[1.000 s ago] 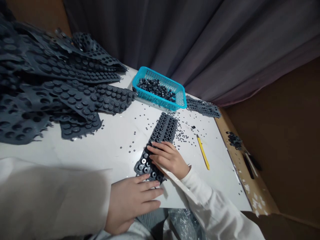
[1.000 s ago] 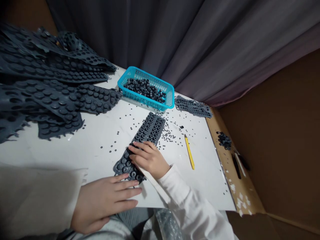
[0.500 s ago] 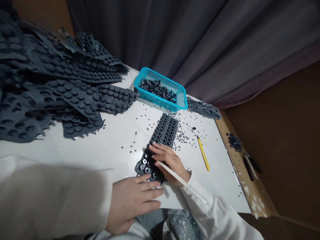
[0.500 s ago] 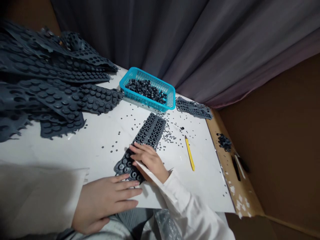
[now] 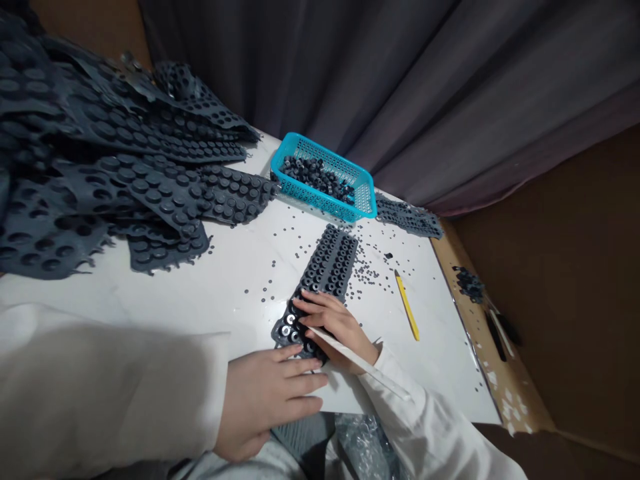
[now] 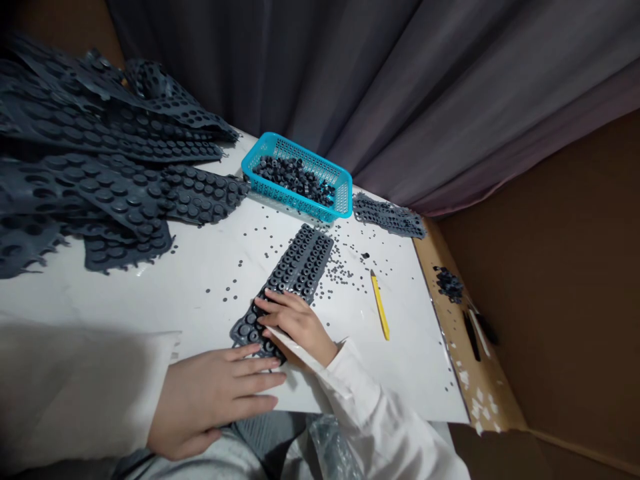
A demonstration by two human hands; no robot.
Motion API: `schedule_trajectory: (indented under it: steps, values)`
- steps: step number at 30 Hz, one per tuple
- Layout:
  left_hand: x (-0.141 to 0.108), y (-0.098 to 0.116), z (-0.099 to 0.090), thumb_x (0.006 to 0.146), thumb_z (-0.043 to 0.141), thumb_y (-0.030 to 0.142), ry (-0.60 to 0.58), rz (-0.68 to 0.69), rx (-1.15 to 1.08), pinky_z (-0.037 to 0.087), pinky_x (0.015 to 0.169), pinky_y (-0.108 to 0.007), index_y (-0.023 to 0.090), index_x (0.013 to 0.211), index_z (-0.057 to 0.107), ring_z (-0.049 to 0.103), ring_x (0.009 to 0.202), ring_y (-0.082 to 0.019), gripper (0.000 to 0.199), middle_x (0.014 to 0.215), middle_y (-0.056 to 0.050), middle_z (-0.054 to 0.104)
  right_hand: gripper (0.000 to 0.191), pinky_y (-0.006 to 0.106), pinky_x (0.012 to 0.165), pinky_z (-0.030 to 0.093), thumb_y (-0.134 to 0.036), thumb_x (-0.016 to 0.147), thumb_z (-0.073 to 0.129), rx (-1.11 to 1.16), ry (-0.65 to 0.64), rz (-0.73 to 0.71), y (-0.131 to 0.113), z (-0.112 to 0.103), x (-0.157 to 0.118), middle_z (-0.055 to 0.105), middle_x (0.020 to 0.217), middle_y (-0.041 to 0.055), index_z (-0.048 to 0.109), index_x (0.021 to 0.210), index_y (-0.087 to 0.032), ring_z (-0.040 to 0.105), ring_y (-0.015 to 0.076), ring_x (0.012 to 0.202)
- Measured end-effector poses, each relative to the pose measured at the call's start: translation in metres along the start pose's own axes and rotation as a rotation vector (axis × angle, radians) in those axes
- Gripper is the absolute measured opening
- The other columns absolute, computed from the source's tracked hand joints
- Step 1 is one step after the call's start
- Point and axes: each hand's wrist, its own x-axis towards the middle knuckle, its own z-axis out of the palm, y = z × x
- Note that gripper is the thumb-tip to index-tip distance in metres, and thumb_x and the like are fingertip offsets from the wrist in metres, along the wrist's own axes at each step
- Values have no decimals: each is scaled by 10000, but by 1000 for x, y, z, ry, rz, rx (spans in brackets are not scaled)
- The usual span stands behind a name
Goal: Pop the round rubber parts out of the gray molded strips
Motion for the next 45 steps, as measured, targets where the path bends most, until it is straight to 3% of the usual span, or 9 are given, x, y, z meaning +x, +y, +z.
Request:
schedule_trajectory:
  steps: [6, 9, 13, 18, 28, 35, 38, 41, 45]
  values:
    - [0, -2, 1, 657, 573, 282, 20, 10, -30, 207, 1118, -472, 158, 1342, 364, 317, 1324, -288, 728, 1453, -95, 348, 157, 410, 969, 432, -146, 888, 511, -357, -73, -199, 7, -6, 6, 611, 1217, 96, 541, 1038, -178, 531, 201, 1186]
    - [0, -1, 1, 656, 564, 291, 20, 5, -26, 203, 1115, -484, 153, 1338, 366, 301, 1332, -287, 723, 1450, -100, 352, 182, 412, 949, 446, -115, 889, 490, -428, -38, -187, 10, -10, 9, 587, 1243, 121, 539, 1055, -173, 542, 203, 1172]
    - [0, 1, -2, 654, 560, 284, 4, -5, -3, 220, 1110, -473, 155, 1336, 368, 318, 1322, -286, 721, 1453, -91, 349, 141, 425, 999, 412, -187, 899, 492, -227, 60, -36, 5, -8, 8, 617, 1209, 108, 534, 1033, -195, 505, 185, 1214]
    - [1, 1, -3, 637, 581, 288, 20, -4, -3, 263, 1088, -445, 155, 1329, 376, 410, 1251, -281, 733, 1426, -96, 389, 159, 418, 1038, 361, -290, 913, 472, 42, -32, 12, -8, 2, -2, 605, 1225, 113, 560, 1001, -192, 430, 179, 1278]
    - [0, 1, -1, 633, 579, 289, 54, -8, -3, 269, 1084, -437, 161, 1313, 392, 412, 1246, -273, 716, 1414, -94, 407, 159, 405, 1030, 368, -296, 916, 467, 44, -48, -4, -8, 4, -3, 625, 1199, 101, 557, 997, -194, 437, 169, 1272]
    - [0, -1, 1, 651, 563, 286, 20, -13, -42, 224, 1106, -457, 172, 1330, 375, 382, 1273, -278, 713, 1443, -86, 366, 173, 415, 1010, 401, -142, 895, 494, -249, -103, -165, -5, -3, 2, 588, 1249, 98, 524, 1058, -190, 460, 186, 1253]
    - [0, -2, 2, 651, 559, 283, 24, 6, -43, 188, 1120, -457, 166, 1338, 362, 325, 1313, -279, 724, 1446, -85, 358, 187, 421, 987, 421, -119, 892, 490, -313, -29, -126, -2, -8, 7, 582, 1250, 129, 518, 1067, -180, 493, 192, 1224]
    - [0, -2, 2, 649, 553, 281, 37, 18, -33, 182, 1120, -456, 159, 1329, 368, 318, 1314, -277, 715, 1440, -83, 365, 150, 435, 1003, 409, -178, 905, 484, -190, 37, -41, -4, -8, 7, 598, 1230, 128, 515, 1052, -189, 486, 186, 1231]
    - [1, -1, 0, 644, 565, 299, 39, -3, -10, 309, 1042, -430, 161, 1311, 381, 450, 1186, -273, 705, 1381, -94, 433, 162, 430, 1040, 368, -291, 921, 458, 38, -61, -5, -13, -1, 0, 596, 1237, 114, 550, 1013, -194, 421, 180, 1284]
